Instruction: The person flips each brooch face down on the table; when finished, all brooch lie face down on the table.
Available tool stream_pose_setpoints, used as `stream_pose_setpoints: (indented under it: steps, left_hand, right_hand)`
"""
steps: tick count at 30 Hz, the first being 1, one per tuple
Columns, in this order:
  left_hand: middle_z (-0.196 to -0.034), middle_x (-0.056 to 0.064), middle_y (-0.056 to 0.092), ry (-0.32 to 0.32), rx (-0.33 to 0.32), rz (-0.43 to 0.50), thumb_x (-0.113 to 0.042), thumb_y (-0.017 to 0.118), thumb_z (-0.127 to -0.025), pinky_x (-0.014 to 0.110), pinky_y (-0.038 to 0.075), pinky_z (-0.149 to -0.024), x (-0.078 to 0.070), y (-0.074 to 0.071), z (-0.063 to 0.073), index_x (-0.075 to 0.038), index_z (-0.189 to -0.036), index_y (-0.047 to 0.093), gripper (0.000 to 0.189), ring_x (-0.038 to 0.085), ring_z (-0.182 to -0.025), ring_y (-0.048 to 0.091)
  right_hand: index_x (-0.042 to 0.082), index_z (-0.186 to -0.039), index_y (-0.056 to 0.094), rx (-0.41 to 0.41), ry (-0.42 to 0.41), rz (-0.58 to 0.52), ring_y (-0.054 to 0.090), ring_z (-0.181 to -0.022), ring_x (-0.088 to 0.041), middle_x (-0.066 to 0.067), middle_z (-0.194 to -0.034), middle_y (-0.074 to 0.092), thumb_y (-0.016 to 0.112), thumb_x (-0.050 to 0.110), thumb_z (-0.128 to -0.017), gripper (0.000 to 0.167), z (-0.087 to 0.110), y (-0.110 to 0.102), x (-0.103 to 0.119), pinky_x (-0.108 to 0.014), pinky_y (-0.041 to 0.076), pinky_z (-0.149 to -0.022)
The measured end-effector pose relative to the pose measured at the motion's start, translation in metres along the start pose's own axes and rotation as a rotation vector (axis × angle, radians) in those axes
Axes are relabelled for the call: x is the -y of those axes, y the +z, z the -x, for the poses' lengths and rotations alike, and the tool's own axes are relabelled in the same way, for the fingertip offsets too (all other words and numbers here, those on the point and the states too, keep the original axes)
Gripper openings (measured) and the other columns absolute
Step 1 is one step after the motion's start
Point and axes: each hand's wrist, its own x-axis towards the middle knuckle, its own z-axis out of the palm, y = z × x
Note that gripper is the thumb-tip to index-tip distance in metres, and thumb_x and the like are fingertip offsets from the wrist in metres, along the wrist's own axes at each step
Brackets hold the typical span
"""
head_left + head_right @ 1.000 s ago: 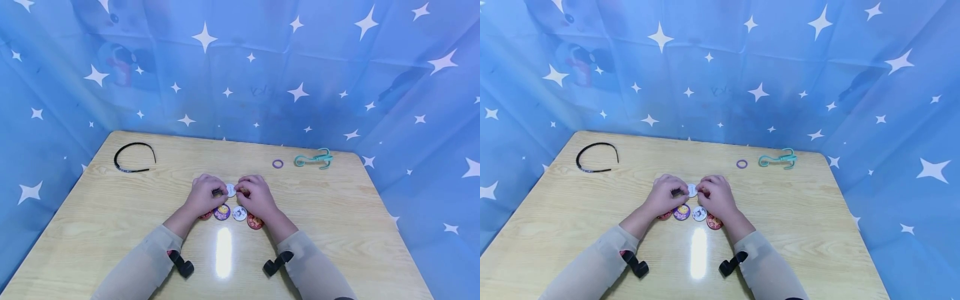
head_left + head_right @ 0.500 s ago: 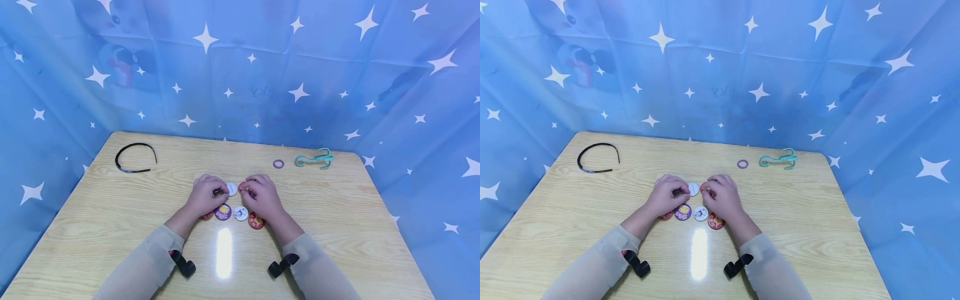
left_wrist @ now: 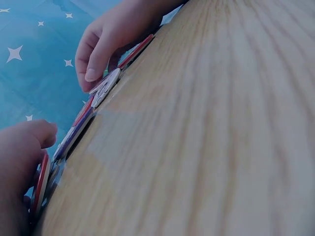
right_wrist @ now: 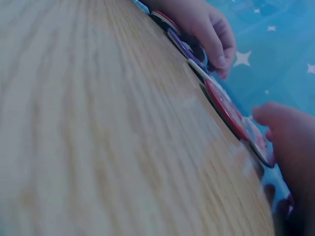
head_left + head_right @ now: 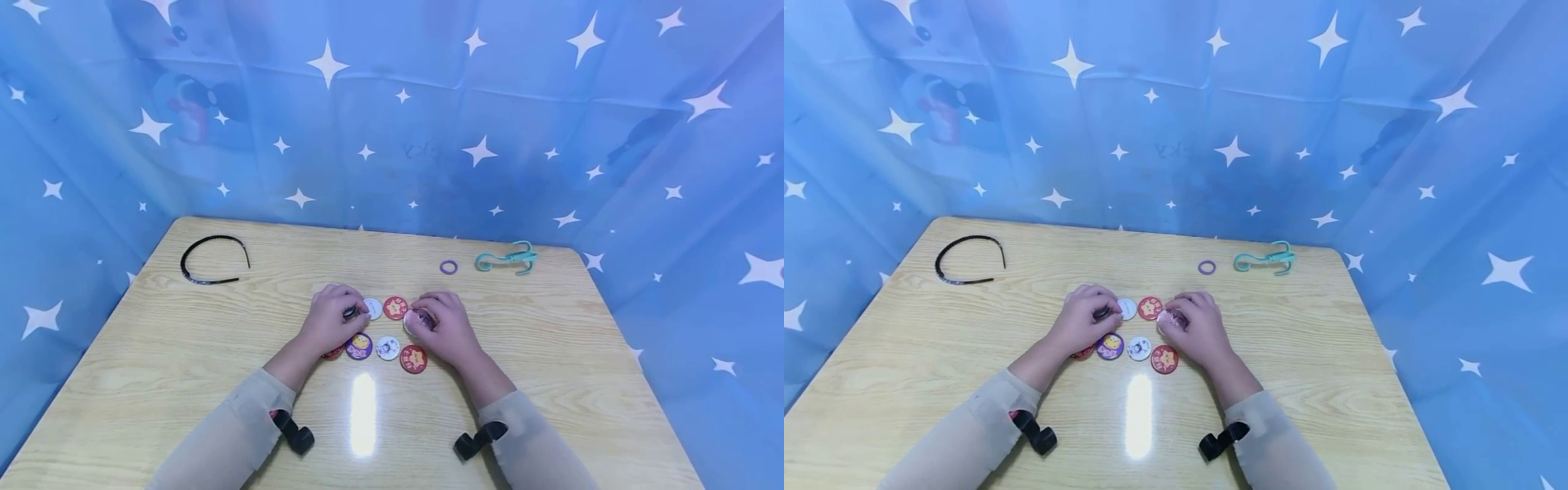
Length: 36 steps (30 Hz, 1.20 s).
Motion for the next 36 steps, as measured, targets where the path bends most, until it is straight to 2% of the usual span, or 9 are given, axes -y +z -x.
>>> stream_pose_setpoints:
  steps: [4,7,14,20,24,31,34,36]
  left_hand:
    - [-0.116,0.001,0.072,0.009,0.007,-0.019,-0.028,0.083,-0.092,0.053,0.04,-0.102,-0.003,-0.003,0.001,-0.02,-0.094,0.078,0.009,0.026,-0.116,0.061]
    - [-0.117,0.002,0.072,0.023,0.012,-0.054,-0.03,0.083,-0.093,0.053,0.042,-0.101,-0.005,-0.005,0.002,-0.019,-0.094,0.078,0.012,0.026,-0.115,0.062]
    - [-0.117,0.005,0.072,0.061,0.014,-0.158,-0.031,0.081,-0.094,0.054,0.045,-0.1,-0.01,-0.006,-0.001,-0.017,-0.097,0.078,0.015,0.029,-0.115,0.063]
    - [-0.119,0.005,0.073,0.075,0.046,-0.204,-0.031,0.08,-0.095,0.056,0.047,-0.103,-0.021,0.003,-0.007,-0.016,-0.102,0.078,0.016,0.03,-0.117,0.065]
    - [-0.125,0.006,0.073,0.055,0.091,-0.223,-0.033,0.078,-0.095,0.054,0.048,-0.105,-0.03,0.013,-0.013,-0.017,-0.112,0.077,0.023,0.031,-0.122,0.064]
    - [-0.131,0.008,0.071,0.012,0.105,-0.279,-0.038,0.08,-0.094,0.055,0.047,-0.108,-0.041,0.027,-0.021,-0.014,-0.125,0.074,0.04,0.034,-0.127,0.062]
    - [-0.136,0.01,0.068,-0.028,0.133,-0.283,-0.041,0.078,-0.095,0.056,0.044,-0.111,-0.043,0.032,-0.025,-0.011,-0.133,0.07,0.049,0.035,-0.131,0.059]
    - [-0.141,0.012,0.066,-0.061,0.156,-0.282,-0.043,0.077,-0.096,0.055,0.042,-0.113,-0.043,0.034,-0.027,-0.01,-0.14,0.066,0.057,0.035,-0.135,0.056]
  right_hand:
    - [0.018,-0.122,0.078,0.057,0.034,0.003,0.051,-0.132,-0.029,-0.004,-0.134,0.066,0.086,0.045,-0.085,0.046,0.001,0.0,-0.001,-0.053,0.037,-0.113]
    - [0.018,-0.123,0.077,0.067,0.038,0.013,0.05,-0.133,-0.03,-0.004,-0.135,0.066,0.086,0.043,-0.084,0.047,-0.001,0.001,-0.001,-0.053,0.035,-0.115]
    - [0.014,-0.122,0.078,0.042,0.066,-0.008,0.051,-0.133,-0.032,-0.008,-0.134,0.067,0.082,0.031,-0.084,0.042,-0.004,0.0,0.0,-0.054,0.034,-0.116]
    - [0.013,-0.12,0.078,0.01,0.06,-0.001,0.053,-0.129,-0.033,-0.01,-0.13,0.068,0.075,0.022,-0.087,0.034,-0.005,0.0,-0.002,-0.054,0.036,-0.113]
    - [0.013,-0.118,0.079,-0.008,0.063,0.019,0.055,-0.125,-0.031,-0.008,-0.127,0.069,0.075,0.017,-0.087,0.032,-0.005,0.001,-0.002,-0.054,0.037,-0.111]
    - [0.014,-0.119,0.079,0.007,0.053,0.075,0.057,-0.122,-0.031,-0.006,-0.126,0.07,0.071,0.011,-0.084,0.036,-0.008,0.005,0.0,-0.055,0.039,-0.109]
    - [0.015,-0.119,0.079,0.01,0.056,0.095,0.057,-0.122,-0.03,-0.005,-0.126,0.07,0.071,0.011,-0.084,0.036,-0.008,0.004,0.001,-0.054,0.04,-0.108]
    - [0.016,-0.119,0.079,0.014,0.054,0.103,0.057,-0.123,-0.03,-0.005,-0.127,0.07,0.072,0.014,-0.087,0.033,-0.009,0.003,0.001,-0.054,0.039,-0.109]
